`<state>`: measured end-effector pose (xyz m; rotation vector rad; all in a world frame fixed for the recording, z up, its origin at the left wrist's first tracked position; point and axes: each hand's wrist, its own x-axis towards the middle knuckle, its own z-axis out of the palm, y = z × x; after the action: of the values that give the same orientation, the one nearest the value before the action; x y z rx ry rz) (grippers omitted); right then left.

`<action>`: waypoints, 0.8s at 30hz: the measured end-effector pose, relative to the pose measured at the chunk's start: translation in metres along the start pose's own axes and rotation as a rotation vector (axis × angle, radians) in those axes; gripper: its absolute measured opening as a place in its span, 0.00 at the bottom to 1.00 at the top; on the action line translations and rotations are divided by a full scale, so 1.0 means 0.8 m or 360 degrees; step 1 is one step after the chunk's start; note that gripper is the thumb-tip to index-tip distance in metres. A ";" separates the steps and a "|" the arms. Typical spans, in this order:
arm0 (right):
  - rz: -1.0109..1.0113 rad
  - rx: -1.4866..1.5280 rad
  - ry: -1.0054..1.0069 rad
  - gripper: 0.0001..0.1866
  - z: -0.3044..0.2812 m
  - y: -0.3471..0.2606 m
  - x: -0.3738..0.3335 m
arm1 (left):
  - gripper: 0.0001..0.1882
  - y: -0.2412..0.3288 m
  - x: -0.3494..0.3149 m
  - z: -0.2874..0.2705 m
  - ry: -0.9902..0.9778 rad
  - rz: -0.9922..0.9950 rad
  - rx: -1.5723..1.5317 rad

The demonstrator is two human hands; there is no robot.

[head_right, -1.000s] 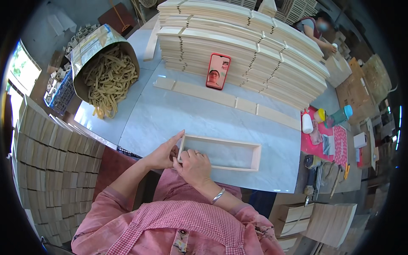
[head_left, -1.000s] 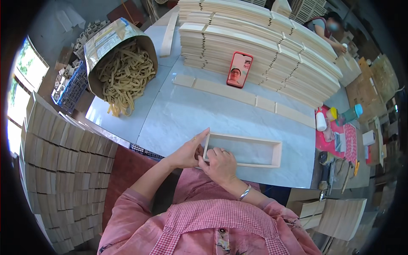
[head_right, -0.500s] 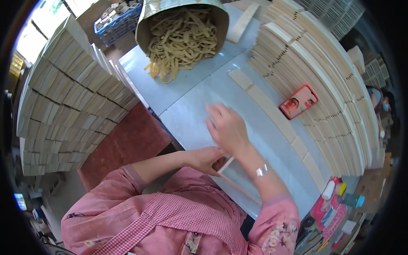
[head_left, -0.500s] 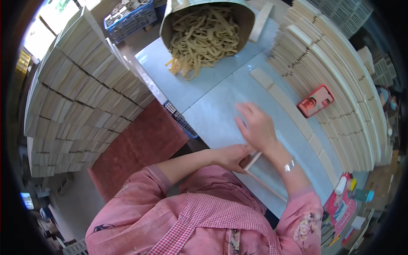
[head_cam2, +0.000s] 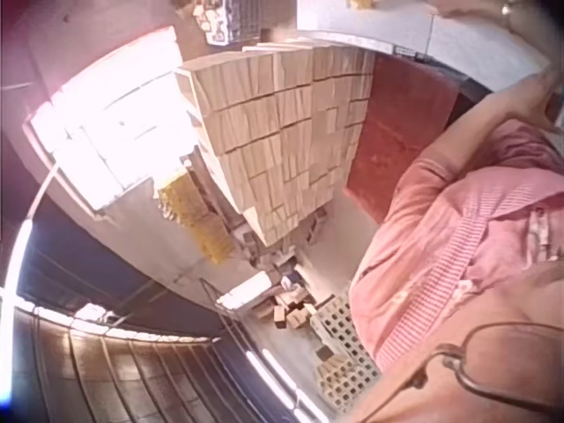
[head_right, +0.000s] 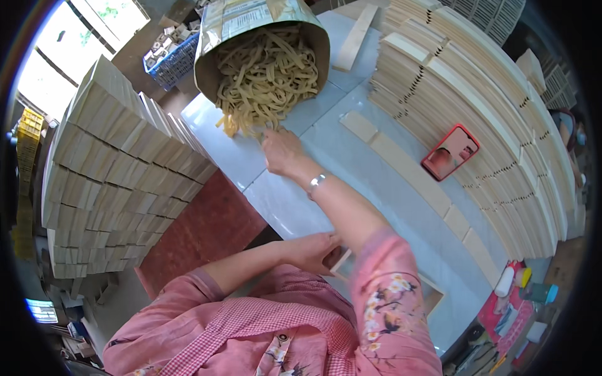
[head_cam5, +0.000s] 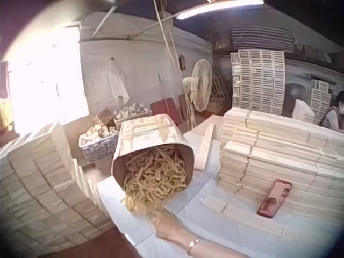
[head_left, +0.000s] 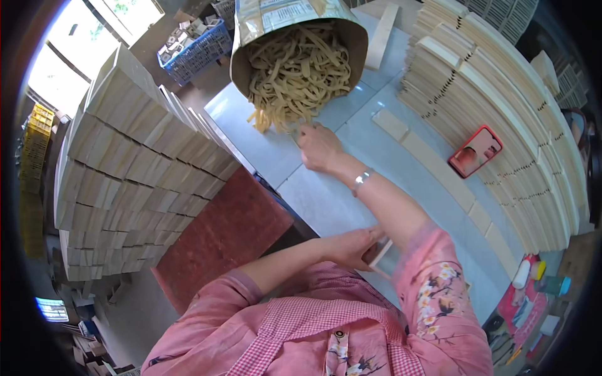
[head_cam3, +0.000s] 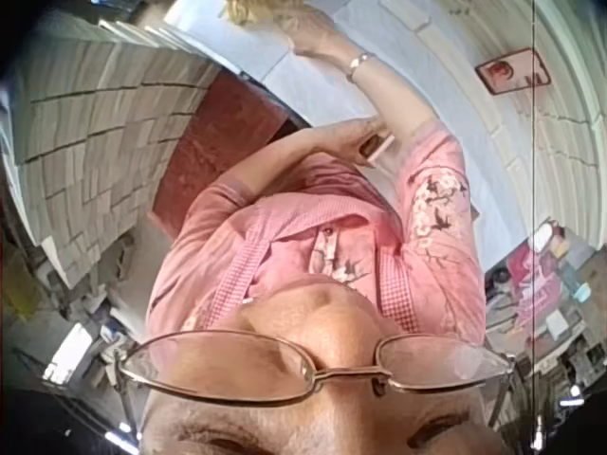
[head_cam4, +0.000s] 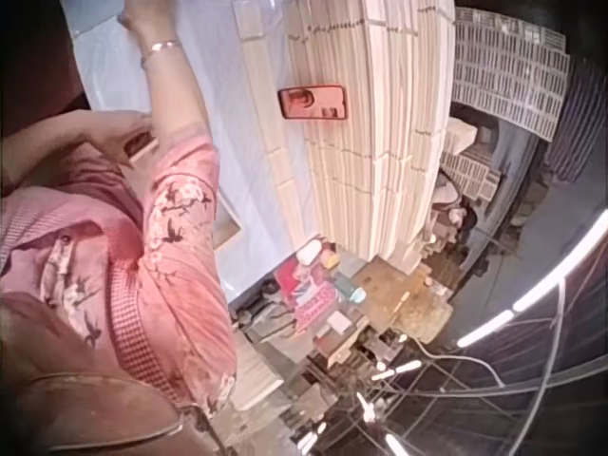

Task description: Assembling wooden boxes by applying glue to the frames and attaching boards with a nail gun.

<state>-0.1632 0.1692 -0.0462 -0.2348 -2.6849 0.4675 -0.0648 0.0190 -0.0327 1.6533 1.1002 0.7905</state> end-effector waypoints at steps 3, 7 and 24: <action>-0.0125 -0.0139 -0.0032 0.02 -0.077 0.008 -0.071 | 0.41 0.008 0.004 -0.004 0.0035 0.0068 -0.0232; 0.0401 0.0132 0.0152 0.06 -0.172 -0.006 -0.165 | 0.50 0.022 -0.006 -0.012 -0.0054 -0.0124 -0.0133; 0.0951 0.0328 -0.0119 0.12 -0.223 -0.072 -0.313 | 0.59 0.021 -0.008 0.000 0.0060 -0.0104 -0.0226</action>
<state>0.1321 0.1100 0.0383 -0.9836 -2.5744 0.9339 -0.0621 0.0110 -0.0172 1.4827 1.0931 0.8405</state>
